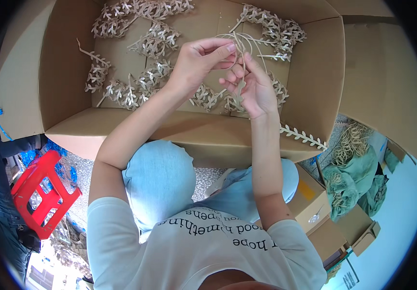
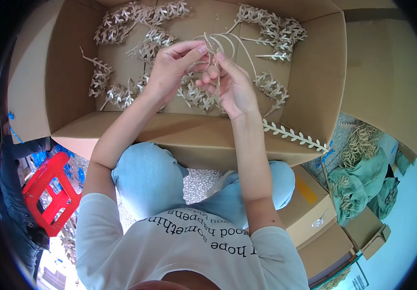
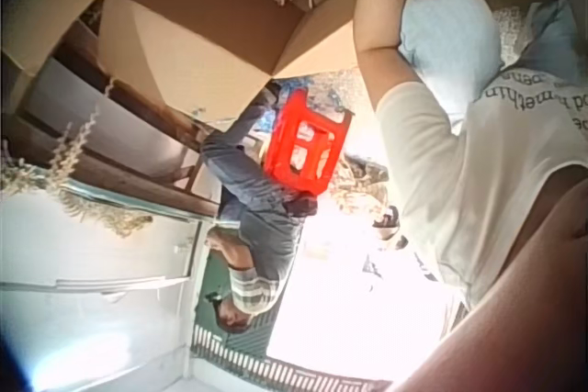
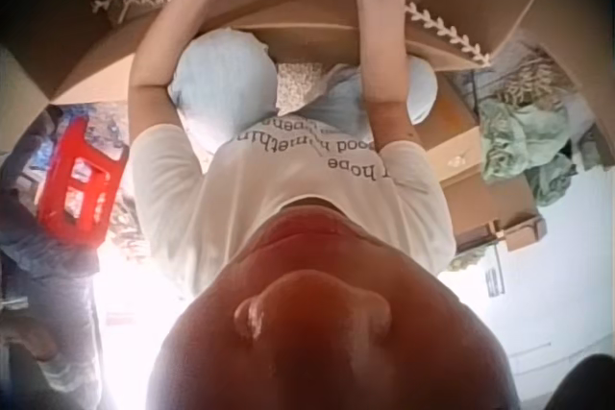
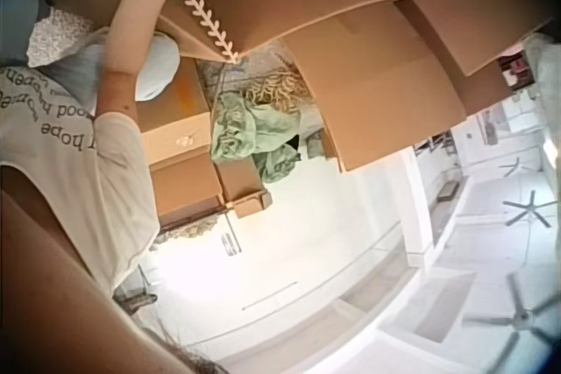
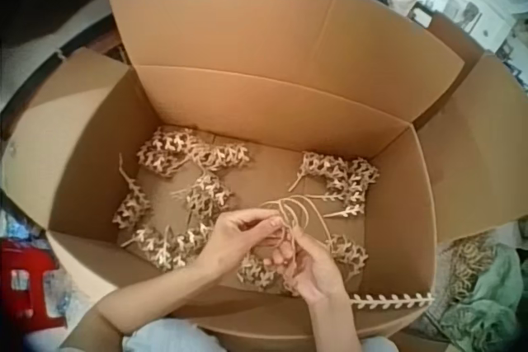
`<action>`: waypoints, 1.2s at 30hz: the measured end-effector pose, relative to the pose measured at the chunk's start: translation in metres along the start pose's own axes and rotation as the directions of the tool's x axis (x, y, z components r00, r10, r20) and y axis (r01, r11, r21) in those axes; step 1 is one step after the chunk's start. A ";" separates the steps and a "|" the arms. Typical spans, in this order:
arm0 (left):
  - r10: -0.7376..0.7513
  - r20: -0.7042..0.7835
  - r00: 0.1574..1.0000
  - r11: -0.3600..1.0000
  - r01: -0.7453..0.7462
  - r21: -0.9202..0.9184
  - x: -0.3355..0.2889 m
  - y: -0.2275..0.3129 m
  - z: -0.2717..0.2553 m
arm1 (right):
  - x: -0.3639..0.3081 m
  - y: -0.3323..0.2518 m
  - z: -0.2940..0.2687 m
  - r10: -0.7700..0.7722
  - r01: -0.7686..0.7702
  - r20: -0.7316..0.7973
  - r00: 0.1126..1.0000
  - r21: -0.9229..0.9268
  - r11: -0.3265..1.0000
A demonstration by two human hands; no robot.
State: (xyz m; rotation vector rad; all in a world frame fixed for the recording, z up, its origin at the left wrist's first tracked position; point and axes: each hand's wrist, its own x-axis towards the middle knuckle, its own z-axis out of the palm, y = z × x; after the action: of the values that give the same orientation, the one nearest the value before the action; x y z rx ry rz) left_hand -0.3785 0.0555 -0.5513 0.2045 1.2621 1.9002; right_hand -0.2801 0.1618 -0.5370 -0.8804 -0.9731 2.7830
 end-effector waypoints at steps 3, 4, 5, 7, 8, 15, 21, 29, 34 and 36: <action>-0.021 -0.009 1.000 1.000 0.021 0.019 -0.001 0.002 0.000 | 0.002 0.001 -0.006 0.060 -0.062 0.030 0.998 0.058 0.996; -0.038 -0.009 0.999 0.998 0.038 0.045 -0.001 0.003 0.001 | 0.003 0.002 -0.007 0.066 -0.068 0.030 0.997 0.053 0.996; -0.037 -0.015 0.999 0.999 0.038 0.039 -0.001 0.003 0.001 | 0.004 0.002 -0.009 0.089 -0.093 0.040 0.995 0.094 0.991; -0.036 -0.005 0.999 0.999 0.036 0.038 -0.001 0.002 0.002 | 0.006 0.004 -0.013 0.118 -0.124 0.051 0.992 0.130 0.984; -0.035 -0.012 0.999 0.999 0.035 0.034 -0.001 0.001 0.001 | 0.007 0.005 -0.014 0.123 -0.135 0.081 0.989 0.163 0.977; -0.047 0.009 0.999 0.998 0.046 0.042 -0.001 0.003 0.001 | 0.008 0.006 -0.017 0.117 -0.136 0.099 0.988 0.205 0.969; -0.050 0.035 0.998 0.998 0.049 0.046 0.000 0.001 -0.001 | 0.007 0.004 -0.009 0.069 -0.069 0.019 0.997 0.007 0.998; -0.013 0.098 0.995 0.994 0.002 0.113 0.004 0.005 -0.007 | 0.005 -0.003 -0.004 0.116 -0.118 -0.030 0.993 -0.092 0.989; -0.136 0.227 0.964 0.978 0.094 0.186 0.009 0.010 -0.015 | 0.008 -0.006 -0.018 0.227 -0.224 0.103 0.968 -0.037 0.974; -0.167 0.255 0.952 0.974 0.118 0.194 0.009 0.014 -0.016 | 0.009 -0.006 -0.025 0.299 -0.305 0.198 0.933 -0.003 0.952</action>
State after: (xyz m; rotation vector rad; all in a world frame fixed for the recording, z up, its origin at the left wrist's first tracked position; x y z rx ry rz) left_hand -0.4008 0.0489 -0.5501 0.4390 1.2229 1.5760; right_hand -0.2748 0.1822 -0.5536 -0.8267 -0.8858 3.1886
